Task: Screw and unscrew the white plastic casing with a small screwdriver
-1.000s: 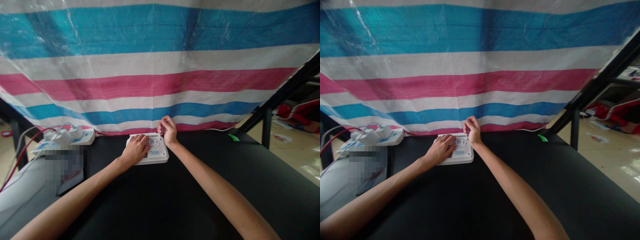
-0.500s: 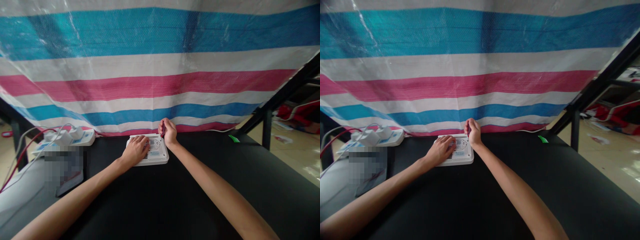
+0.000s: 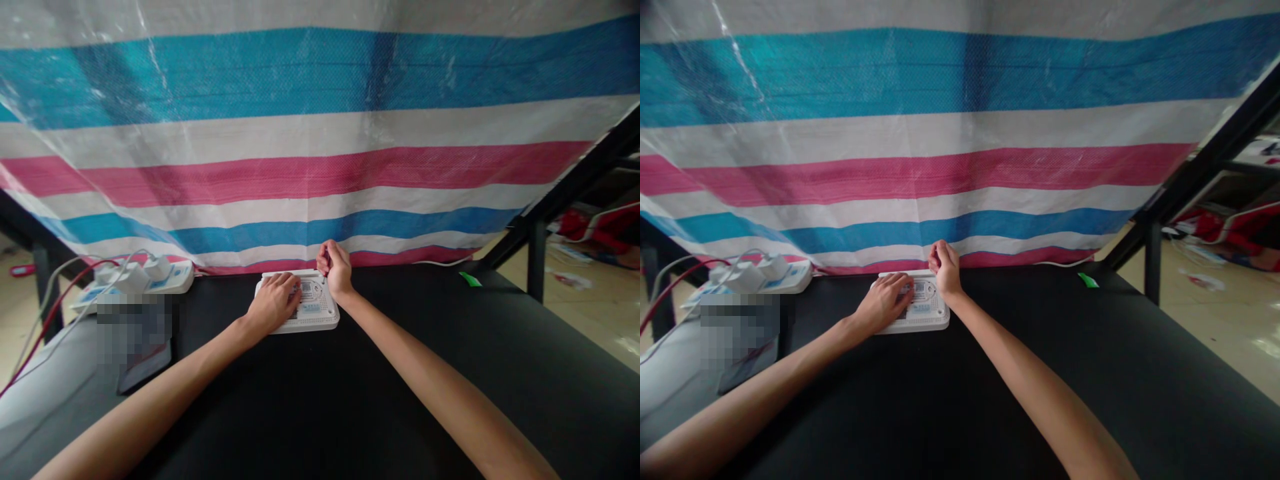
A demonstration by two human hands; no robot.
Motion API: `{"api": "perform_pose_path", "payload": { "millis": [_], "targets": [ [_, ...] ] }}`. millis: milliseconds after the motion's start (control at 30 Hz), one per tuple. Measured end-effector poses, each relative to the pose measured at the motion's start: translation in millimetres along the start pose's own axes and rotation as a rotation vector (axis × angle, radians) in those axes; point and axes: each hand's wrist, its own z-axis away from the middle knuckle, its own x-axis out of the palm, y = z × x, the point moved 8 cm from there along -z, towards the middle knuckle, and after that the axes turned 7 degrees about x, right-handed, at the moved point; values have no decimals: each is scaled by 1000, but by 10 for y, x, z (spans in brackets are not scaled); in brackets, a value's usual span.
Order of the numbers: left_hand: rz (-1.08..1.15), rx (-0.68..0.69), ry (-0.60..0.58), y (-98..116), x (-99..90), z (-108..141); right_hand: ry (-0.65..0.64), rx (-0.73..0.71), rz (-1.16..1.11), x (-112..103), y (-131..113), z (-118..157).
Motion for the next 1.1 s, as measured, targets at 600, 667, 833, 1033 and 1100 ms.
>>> {"api": "perform_pose_path", "payload": {
  "millis": [600, 667, 833, 1033, 1100],
  "targets": [
    [-41, 38, -15, 21, 17, 15, -15, -13, -34, -52, -8, -51],
    [-42, 41, -10, 24, 14, 16, -21, 25, -43, -68, 20, -67],
    [-40, 40, -6, 28, 7, 19, -32, 29, -79, -58, 11, -36],
    [-33, 43, -3, 34, -3, 17, 11, 10, -73, -96, 4, -54],
    [-35, 44, -3, 35, -4, 16, 13, -4, -71, -105, 3, -73]
  ]
}}
